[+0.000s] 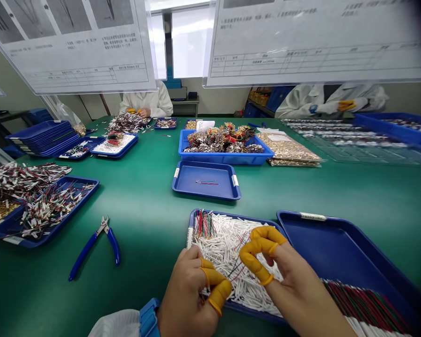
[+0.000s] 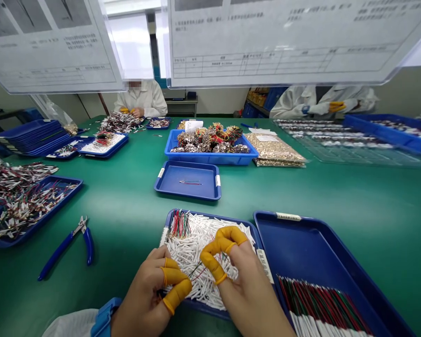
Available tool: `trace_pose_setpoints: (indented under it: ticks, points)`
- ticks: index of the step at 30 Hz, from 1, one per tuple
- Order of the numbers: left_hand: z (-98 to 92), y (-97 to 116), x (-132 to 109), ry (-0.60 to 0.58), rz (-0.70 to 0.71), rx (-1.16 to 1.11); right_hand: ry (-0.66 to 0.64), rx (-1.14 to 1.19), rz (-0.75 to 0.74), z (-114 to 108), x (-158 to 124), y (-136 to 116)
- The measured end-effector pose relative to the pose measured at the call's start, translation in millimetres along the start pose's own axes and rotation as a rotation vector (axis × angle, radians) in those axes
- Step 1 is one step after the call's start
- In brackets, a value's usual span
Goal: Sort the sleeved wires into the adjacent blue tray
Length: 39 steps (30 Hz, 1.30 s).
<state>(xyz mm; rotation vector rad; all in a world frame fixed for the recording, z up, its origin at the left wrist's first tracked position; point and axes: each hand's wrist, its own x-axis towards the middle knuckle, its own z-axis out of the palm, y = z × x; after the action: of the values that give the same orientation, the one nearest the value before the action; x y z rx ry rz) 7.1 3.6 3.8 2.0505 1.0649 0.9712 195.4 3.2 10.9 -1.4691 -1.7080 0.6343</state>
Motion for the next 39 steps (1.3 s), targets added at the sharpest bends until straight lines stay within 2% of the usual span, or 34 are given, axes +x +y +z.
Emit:
trace_pose_setpoints:
  ticks: [3,5,6,8,11,15,20,25,30,34,39]
  points:
    - [0.6,-1.9,0.1,0.012,-0.016,0.035,0.196,-0.078,0.062,-11.8,3.4,6.7]
    - [0.4,-4.2,0.1,0.059,-0.035,0.038,0.261,-0.162,0.066,-22.4,3.2,7.5]
    - [0.0,-5.6,0.2,0.087,-0.05,0.036,0.238,-0.214,0.034,-25.7,1.8,7.0]
    - [-1.3,-8.3,0.7,0.142,-0.083,0.032,0.064,-0.302,-0.061,-25.0,-2.8,5.5]
    - [-3.6,-10.6,2.1,0.196,-0.111,0.023,-0.176,-0.491,-0.146,-7.8,-10.2,4.6]
    - [-5.1,-10.3,3.6,0.221,-0.123,-0.015,-0.237,-0.753,-0.21,15.0,-10.9,0.1]
    - [-2.6,-10.1,2.5,0.177,-0.145,-0.011,-0.236,-0.849,-0.188,18.6,-2.0,-13.0]
    - [0.6,-12.2,-0.4,0.139,-0.137,-0.013,-0.122,-0.622,-0.085,13.6,-0.2,-3.1]
    - [0.2,-11.1,-0.7,0.093,-0.111,-0.054,-0.044,-0.075,0.187,7.0,-3.6,13.6]
    - [-0.5,-9.2,0.7,0.053,-0.126,-0.049,0.053,0.424,0.316,7.1,-1.2,5.5]
    - [1.0,-9.1,0.8,0.037,-0.111,-0.034,0.184,0.647,0.45,5.9,2.1,-10.3]
